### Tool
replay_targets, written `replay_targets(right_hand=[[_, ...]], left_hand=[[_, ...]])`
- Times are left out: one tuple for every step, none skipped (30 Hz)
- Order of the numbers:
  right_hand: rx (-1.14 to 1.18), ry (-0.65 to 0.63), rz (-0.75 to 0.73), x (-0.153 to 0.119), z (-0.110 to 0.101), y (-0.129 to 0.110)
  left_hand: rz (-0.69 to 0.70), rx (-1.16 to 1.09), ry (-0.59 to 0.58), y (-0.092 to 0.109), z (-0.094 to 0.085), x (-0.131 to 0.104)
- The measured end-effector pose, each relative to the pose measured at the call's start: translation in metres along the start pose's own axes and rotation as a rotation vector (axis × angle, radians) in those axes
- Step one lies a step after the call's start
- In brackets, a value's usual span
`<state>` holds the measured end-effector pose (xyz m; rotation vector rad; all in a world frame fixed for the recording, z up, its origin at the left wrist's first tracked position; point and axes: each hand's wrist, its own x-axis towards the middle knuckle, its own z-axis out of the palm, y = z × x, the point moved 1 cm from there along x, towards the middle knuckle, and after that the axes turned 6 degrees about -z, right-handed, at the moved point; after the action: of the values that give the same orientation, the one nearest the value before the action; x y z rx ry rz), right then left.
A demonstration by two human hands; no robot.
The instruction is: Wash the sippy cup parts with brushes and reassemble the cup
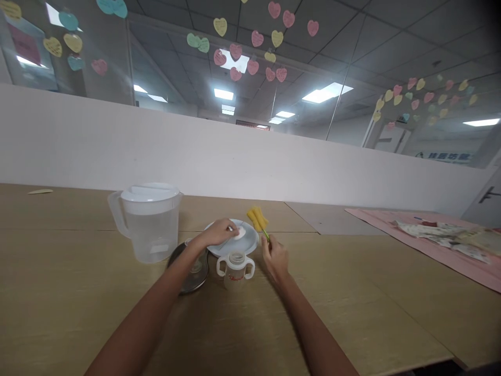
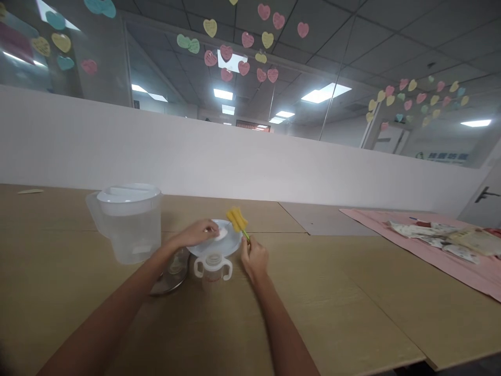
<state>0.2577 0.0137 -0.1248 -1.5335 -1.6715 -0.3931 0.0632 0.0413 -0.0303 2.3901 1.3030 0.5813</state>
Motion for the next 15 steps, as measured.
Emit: replay_targets(right_hand=[[0.009,0.0,-0.013,0.0,-0.001,-0.002],[0.012,0.0,-0.021,0.0,-0.003,-0.003],[0.011,-0.002,-0.023,0.001,-0.004,-0.004],[0.006,-0.001,-0.018,0.001,-0.004,-0.005],[-0.001,-0.001,-0.011,0.002,-0.004,-0.005],[-0.01,-0.002,-0.006,0.002,-0.004,-0.005],[-0.021,-0.007,-0.01,0.002,-0.003,-0.005],[-0.032,-0.014,-0.025,0.002,-0.001,-0.004],[-0.041,-0.021,-0.05,0.002,0.0,-0.004],[-0.045,-0.027,-0.083,0.001,0.002,-0.004],[-0.046,-0.029,-0.119,0.0,0.003,-0.004],[-0.044,-0.026,-0.152,-0.001,0.004,-0.005],[-0.039,-0.018,-0.18,-0.002,0.004,-0.006],[-0.032,-0.01,-0.206,-0.003,0.003,-0.008],[-0.023,0.0,-0.229,-0.004,0.002,-0.009]], left_hand=[[0.02,-0.026,0.02,0.007,-0.008,-0.003],[0.045,-0.063,0.043,0.013,-0.015,-0.007],[0.067,-0.124,0.073,0.02,-0.021,-0.012],[0.069,-0.169,0.102,0.025,-0.025,-0.016],[0.066,-0.215,0.121,0.03,-0.029,-0.019],[0.06,-0.257,0.13,0.034,-0.03,-0.022],[0.056,-0.293,0.13,0.037,-0.031,-0.024],[0.06,-0.324,0.128,0.039,-0.031,-0.025],[0.069,-0.344,0.133,0.04,-0.03,-0.025],[0.08,-0.346,0.15,0.041,-0.029,-0.025],[0.09,-0.33,0.178,0.04,-0.029,-0.024],[0.097,-0.301,0.213,0.039,-0.028,-0.022],[0.101,-0.262,0.251,0.037,-0.027,-0.021],[0.102,-0.218,0.286,0.035,-0.026,-0.019],[0.1,-0.173,0.322,0.032,-0.025,-0.018]])
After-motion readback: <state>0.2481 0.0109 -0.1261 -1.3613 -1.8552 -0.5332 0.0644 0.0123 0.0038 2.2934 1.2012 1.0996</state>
